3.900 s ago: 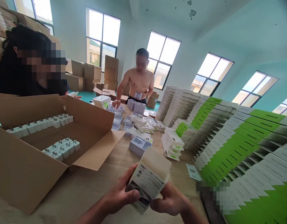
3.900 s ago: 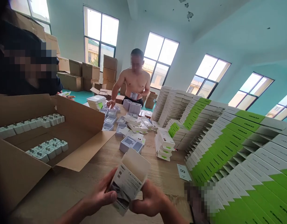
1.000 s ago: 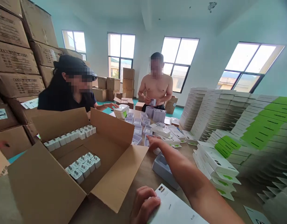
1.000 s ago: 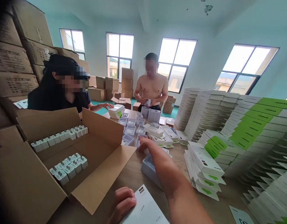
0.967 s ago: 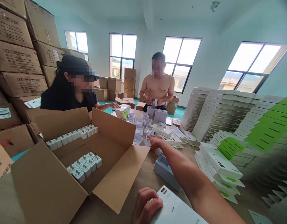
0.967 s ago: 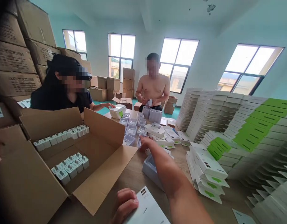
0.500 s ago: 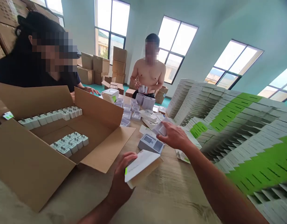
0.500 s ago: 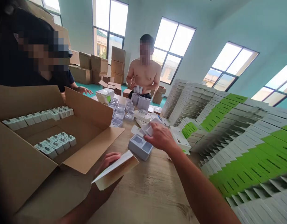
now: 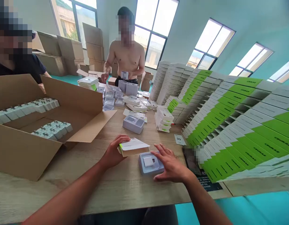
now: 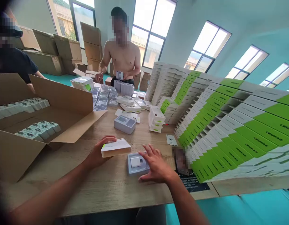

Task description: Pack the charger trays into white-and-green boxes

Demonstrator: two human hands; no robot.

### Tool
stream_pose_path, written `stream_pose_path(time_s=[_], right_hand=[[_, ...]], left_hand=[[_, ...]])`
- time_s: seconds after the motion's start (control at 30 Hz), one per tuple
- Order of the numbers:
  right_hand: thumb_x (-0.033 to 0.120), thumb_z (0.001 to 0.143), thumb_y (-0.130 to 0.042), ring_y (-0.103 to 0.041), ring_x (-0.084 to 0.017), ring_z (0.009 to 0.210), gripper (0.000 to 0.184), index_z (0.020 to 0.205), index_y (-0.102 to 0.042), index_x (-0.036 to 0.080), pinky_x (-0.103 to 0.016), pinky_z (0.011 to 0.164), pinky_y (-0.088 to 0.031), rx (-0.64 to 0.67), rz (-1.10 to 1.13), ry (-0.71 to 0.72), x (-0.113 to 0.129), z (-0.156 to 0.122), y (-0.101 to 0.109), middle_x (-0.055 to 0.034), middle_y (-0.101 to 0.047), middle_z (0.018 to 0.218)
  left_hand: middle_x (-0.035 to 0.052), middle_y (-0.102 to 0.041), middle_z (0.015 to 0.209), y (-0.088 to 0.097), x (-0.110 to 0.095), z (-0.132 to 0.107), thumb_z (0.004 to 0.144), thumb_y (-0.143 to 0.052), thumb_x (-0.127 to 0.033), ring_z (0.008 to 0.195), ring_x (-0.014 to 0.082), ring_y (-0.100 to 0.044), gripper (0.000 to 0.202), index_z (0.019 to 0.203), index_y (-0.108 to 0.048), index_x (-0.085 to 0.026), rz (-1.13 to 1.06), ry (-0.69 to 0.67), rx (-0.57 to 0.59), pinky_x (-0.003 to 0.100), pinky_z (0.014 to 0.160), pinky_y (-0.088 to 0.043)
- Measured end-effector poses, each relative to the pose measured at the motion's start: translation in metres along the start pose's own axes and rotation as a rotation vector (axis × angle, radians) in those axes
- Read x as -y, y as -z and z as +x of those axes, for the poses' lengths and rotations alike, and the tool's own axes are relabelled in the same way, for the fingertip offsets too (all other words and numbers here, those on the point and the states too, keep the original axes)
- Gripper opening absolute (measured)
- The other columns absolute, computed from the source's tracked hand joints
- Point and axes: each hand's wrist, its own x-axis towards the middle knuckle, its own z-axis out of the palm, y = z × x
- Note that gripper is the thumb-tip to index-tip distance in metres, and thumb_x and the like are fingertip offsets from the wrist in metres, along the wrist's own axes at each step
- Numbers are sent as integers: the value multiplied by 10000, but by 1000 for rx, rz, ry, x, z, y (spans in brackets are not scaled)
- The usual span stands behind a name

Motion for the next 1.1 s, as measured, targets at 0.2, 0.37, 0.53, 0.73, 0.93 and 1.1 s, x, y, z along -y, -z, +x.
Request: stream_pose_path(time_s=[0.2, 0.37, 0.53, 0.73, 0.93, 1.1], right_hand=[[168, 675, -758, -456, -337, 1423, 848, 1495, -554, 241, -529, 1209, -321, -24, 162, 91, -15, -15, -23, -148, -520, 1529], [174, 710, -769, -525, -304, 1363, 736, 1425, -618, 262, -464, 1150, -423, -194, 370, 73, 24, -66, -9, -115, -574, 1470], [283, 780, -777, -562, -329, 1307, 596, 1365, -667, 269, -492, 1110, -461, -374, 287, -66, 64, -92, 33, -104, -624, 1428], [335, 826, -736, -639, -345, 1138, 494, 1296, -697, 186, -520, 1016, -513, -478, 126, -232, 96, -72, 36, -120, -726, 1253], [401, 851, -744, -655, -375, 1146, 585, 1363, -636, 141, -550, 1017, -509, -521, 179, -304, 106, -63, 34, -166, -730, 1251], [542, 910, -688, -606, -352, 1302, 670, 1469, -524, 210, -491, 996, -558, -761, 389, -121, 104, -73, 31, -160, -581, 1501]], left_hand=[[112, -716, 1140, -6, 8, -5, 786, -762, -188, 1093, 259, -698, 361, 1136, -676, -199, 45, -1, 12, 370, 934, -568], [122, -716, 1187, -12, 19, -8, 813, -755, -173, 1138, 261, -692, 359, 1159, -668, -210, 85, -6, 20, 405, 987, -561], [117, -714, 1205, -17, 17, -10, 808, -757, -152, 1116, 255, -696, 375, 1167, -675, -227, 124, -66, 49, 398, 965, -569], [116, -714, 1240, -15, 11, -12, 799, -652, -38, 1170, 278, -651, 414, 1154, -700, -245, 187, -126, 17, 458, 1016, -530], [102, -730, 1223, -17, 4, -16, 753, -694, -76, 1185, 294, -640, 405, 1112, -731, -258, 154, -61, 31, 471, 1038, -515], [141, -733, 1201, -18, -9, -16, 790, -705, -203, 1140, 320, -671, 315, 1104, -710, -186, 17, 116, 42, 474, 982, -557]])
